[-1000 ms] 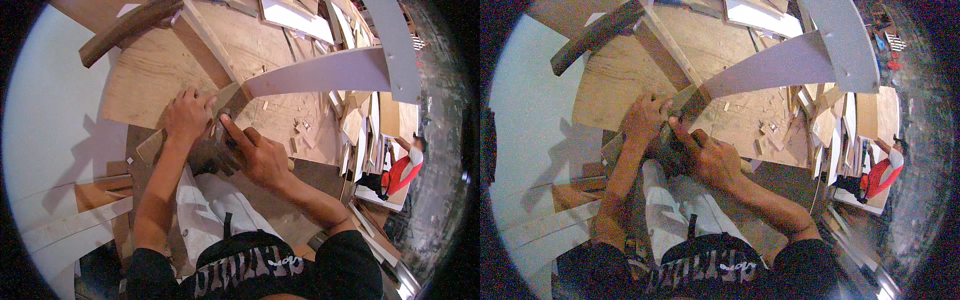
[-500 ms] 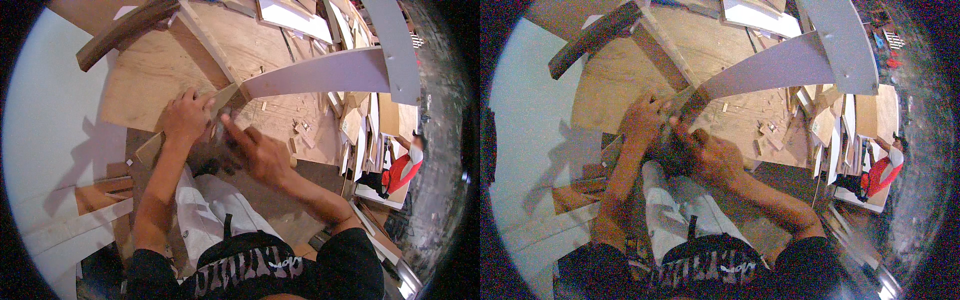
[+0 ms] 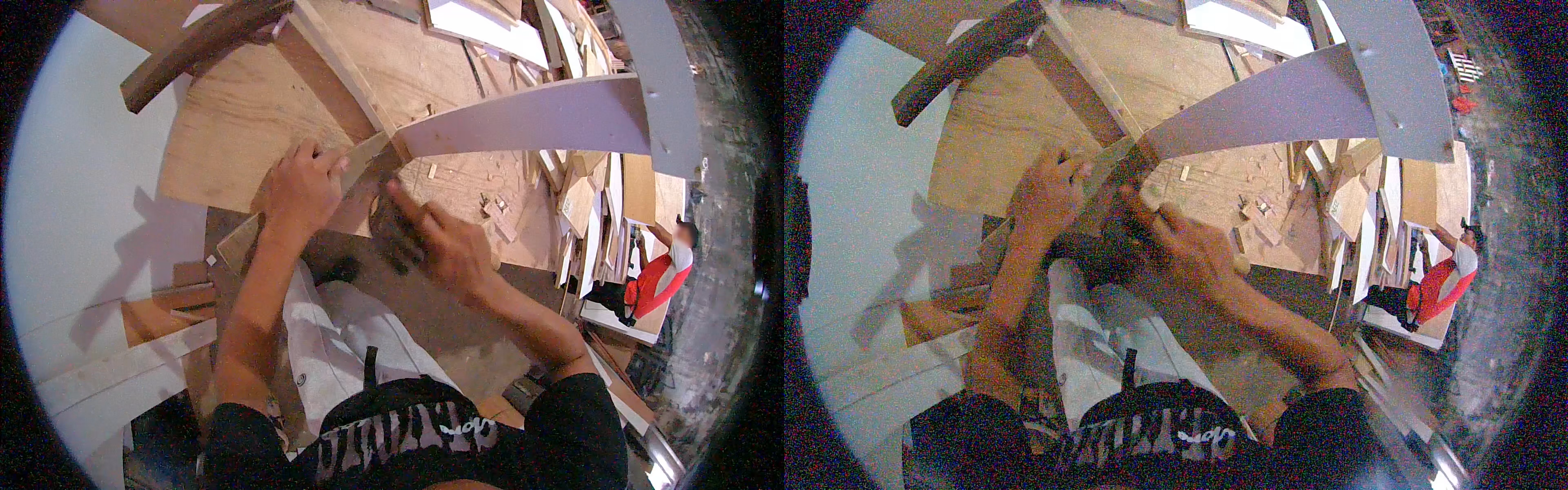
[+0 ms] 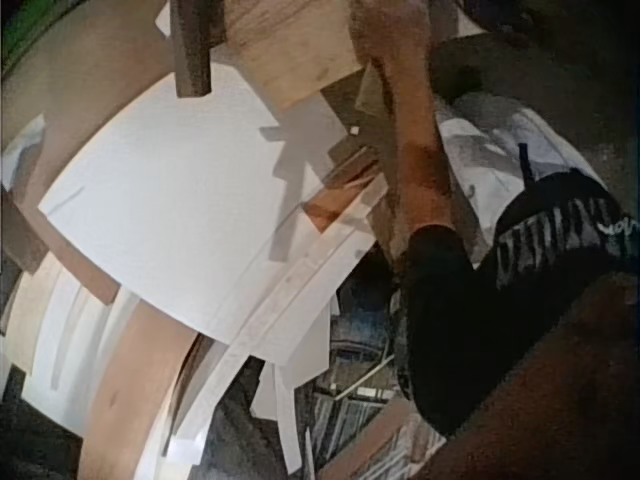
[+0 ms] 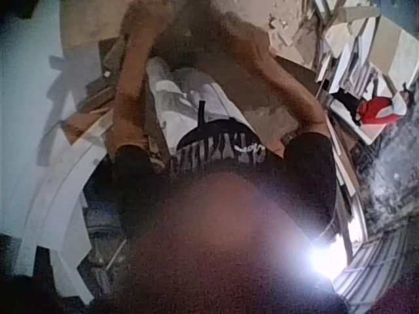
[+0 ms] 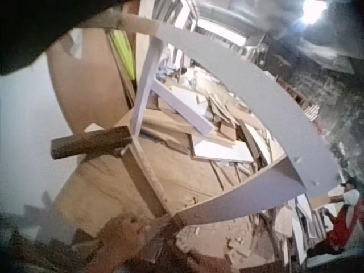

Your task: The person assembles a wooden frame by positioning wooden pieces and hammering nails into the joints.

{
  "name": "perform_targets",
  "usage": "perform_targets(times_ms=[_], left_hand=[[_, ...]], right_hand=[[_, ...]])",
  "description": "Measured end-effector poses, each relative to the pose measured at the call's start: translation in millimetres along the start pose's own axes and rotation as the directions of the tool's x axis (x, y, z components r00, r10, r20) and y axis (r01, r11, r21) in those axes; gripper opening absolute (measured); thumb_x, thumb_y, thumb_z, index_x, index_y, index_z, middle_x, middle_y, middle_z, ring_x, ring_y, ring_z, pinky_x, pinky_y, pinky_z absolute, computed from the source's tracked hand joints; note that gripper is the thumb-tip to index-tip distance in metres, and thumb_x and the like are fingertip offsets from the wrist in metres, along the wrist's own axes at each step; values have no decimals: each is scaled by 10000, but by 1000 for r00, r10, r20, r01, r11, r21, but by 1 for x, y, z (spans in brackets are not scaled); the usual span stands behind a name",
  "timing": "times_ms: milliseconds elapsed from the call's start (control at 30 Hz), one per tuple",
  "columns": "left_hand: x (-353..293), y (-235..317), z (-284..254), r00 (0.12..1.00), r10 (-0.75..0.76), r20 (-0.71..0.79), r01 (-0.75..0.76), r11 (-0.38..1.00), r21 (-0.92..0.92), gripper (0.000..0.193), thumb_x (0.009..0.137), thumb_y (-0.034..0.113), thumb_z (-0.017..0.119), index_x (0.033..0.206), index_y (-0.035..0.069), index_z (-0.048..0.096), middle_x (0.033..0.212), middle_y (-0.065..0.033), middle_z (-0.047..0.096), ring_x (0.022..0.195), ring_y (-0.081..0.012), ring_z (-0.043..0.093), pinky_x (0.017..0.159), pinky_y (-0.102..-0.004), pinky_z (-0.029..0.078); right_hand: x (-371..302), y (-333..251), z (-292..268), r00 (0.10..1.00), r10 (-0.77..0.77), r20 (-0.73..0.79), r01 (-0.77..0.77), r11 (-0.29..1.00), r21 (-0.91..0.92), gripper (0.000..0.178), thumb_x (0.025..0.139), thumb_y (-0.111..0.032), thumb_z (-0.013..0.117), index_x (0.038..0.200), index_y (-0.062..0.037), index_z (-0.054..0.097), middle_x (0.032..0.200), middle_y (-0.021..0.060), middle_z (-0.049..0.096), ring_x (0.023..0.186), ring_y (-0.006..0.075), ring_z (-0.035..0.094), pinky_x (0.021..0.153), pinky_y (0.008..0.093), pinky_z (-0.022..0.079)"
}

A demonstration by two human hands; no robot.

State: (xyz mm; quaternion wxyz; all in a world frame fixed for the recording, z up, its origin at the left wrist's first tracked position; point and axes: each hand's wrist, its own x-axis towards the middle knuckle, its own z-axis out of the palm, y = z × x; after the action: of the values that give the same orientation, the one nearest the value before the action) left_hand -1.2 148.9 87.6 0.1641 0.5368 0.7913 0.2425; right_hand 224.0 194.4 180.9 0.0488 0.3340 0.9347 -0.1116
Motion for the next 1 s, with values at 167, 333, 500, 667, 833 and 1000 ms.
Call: perform_targets(times_ms=[167,333,500,667,833,1000], left_hand=[[0,-23,5,993,80,-87,-93,983,-156,291,952,258,631,1219,183,718,1037,-138,643,1010,-347,643,867,-493,529],[-33,-43,-15,948,-26,-316,-16,992,-129,268,952,266,639,1183,151,712,1024,-122,640,985,-337,644,837,-485,516],[-72,-68,0,929,-56,-365,211,892,399,244,958,318,645,1148,175,697,1012,-87,628,966,-300,640,796,-461,501],[-69,-71,1,961,-73,-265,193,867,460,278,973,408,621,1122,184,691,1005,-83,611,1003,-291,607,821,-457,473],[-57,-31,-2,975,-121,-187,193,878,438,355,1010,479,530,1110,176,686,1052,-98,602,1068,-316,576,880,-483,443],[-48,-17,-7,988,-149,-31,149,905,398,393,1025,502,490,1154,177,671,1095,-96,601,1094,-315,568,904,-481,436]], right_hand=[[6,-40,-12,993,-52,104,33,984,175,826,879,-157,689,1608,-274,320,1004,106,648,796,356,689,661,460,561],[17,-38,-9,998,57,28,-62,975,212,754,935,-202,659,1601,-296,319,1068,136,658,840,382,692,677,467,562],[36,-53,4,999,-29,-14,31,988,149,676,964,-279,651,1577,-287,368,1058,116,671,823,365,698,639,455,565],[37,-64,-4,1000,-14,17,11,982,187,632,974,-277,637,1560,-281,400,1061,126,676,826,370,706,637,469,567],[47,-54,-12,985,119,127,-126,991,49,609,983,-243,621,1555,-275,413,1061,138,677,832,372,706,648,475,568],[27,-63,-12,998,54,44,-60,987,148,627,976,-226,631,1559,-282,409,937,130,657,733,385,689,616,467,566]])
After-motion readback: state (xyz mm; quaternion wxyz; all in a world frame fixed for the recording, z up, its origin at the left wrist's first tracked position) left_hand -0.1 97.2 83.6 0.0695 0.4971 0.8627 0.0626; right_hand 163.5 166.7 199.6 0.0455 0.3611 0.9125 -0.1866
